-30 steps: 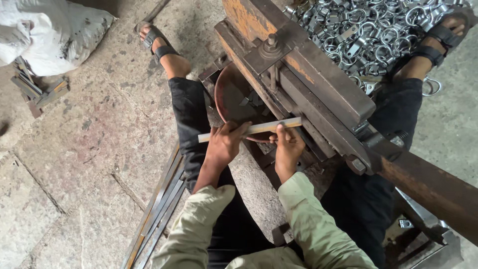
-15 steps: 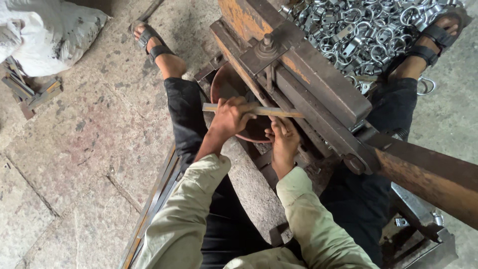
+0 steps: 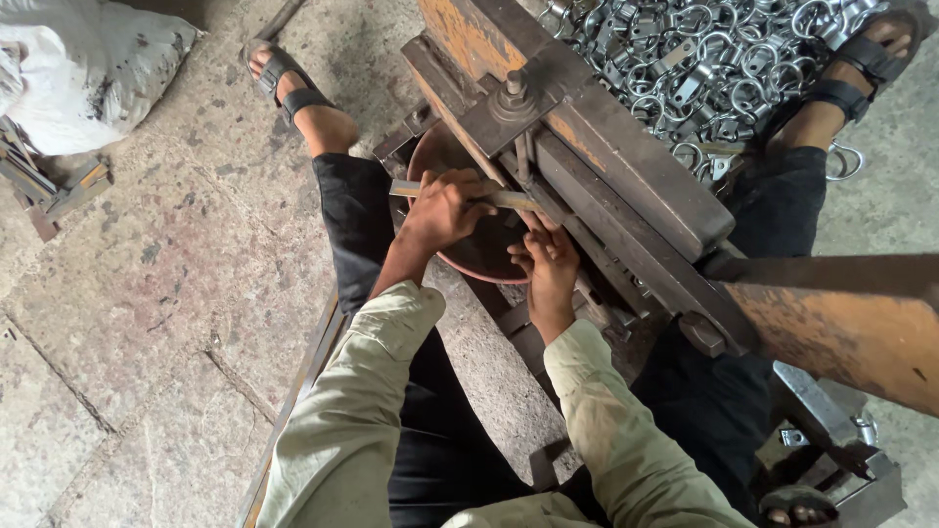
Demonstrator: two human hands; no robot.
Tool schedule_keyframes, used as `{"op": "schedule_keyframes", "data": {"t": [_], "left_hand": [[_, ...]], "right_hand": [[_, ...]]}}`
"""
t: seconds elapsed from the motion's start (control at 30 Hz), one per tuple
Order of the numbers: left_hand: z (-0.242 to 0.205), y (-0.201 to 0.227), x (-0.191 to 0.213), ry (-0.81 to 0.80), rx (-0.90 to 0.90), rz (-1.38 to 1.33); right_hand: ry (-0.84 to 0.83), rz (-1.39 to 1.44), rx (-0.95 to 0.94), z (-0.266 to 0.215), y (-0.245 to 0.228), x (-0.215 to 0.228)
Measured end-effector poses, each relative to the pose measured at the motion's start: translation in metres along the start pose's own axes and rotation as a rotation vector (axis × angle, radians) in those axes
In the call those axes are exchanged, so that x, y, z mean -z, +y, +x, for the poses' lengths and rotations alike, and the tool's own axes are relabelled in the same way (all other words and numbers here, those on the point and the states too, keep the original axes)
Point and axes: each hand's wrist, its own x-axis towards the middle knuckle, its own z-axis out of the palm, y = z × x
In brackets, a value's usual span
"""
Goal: The person sits on the floor and operates a manual metal press to cut small metal pieces from a long flat bar. They repeatedly insert the bar into the press, pull the lever to cut a piece, and remove the bar to repeat the process. The cut metal pieces accumulate in a pile on the machine.
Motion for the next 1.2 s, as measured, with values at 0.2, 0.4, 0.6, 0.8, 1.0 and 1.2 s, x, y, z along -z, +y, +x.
{"op": "schedule_keyframes", "data": {"t": [0.2,0.4,0.6,0.8,1.0,1.2], "left_hand": [[-0.001,0.000,-0.001,0.048,-0.007,0.005],[-0.002,0.000,0.001,0.033,0.025,0.005],[0.001,0.011,0.012,-0.001,0.060,0.008],[0.002,0.019,0.021,-0.028,0.083,0.062],[0.005,0.022,0.023,0.052,0.030,0.106],[0.003,0.028,0.027,0.075,0.027,0.073]], "right_hand": [[-0.021,-0.013,0.022,0.000,-0.004,-0.006],[-0.027,-0.023,0.032,0.001,-0.006,-0.010],[-0.024,-0.033,0.019,0.002,-0.004,-0.008],[-0.026,-0.027,0.033,0.001,-0.001,-0.006],[-0.021,-0.013,0.011,0.001,-0.008,-0.012],[-0.030,-0.030,0.035,-0.002,-0.013,-0.017]]}}
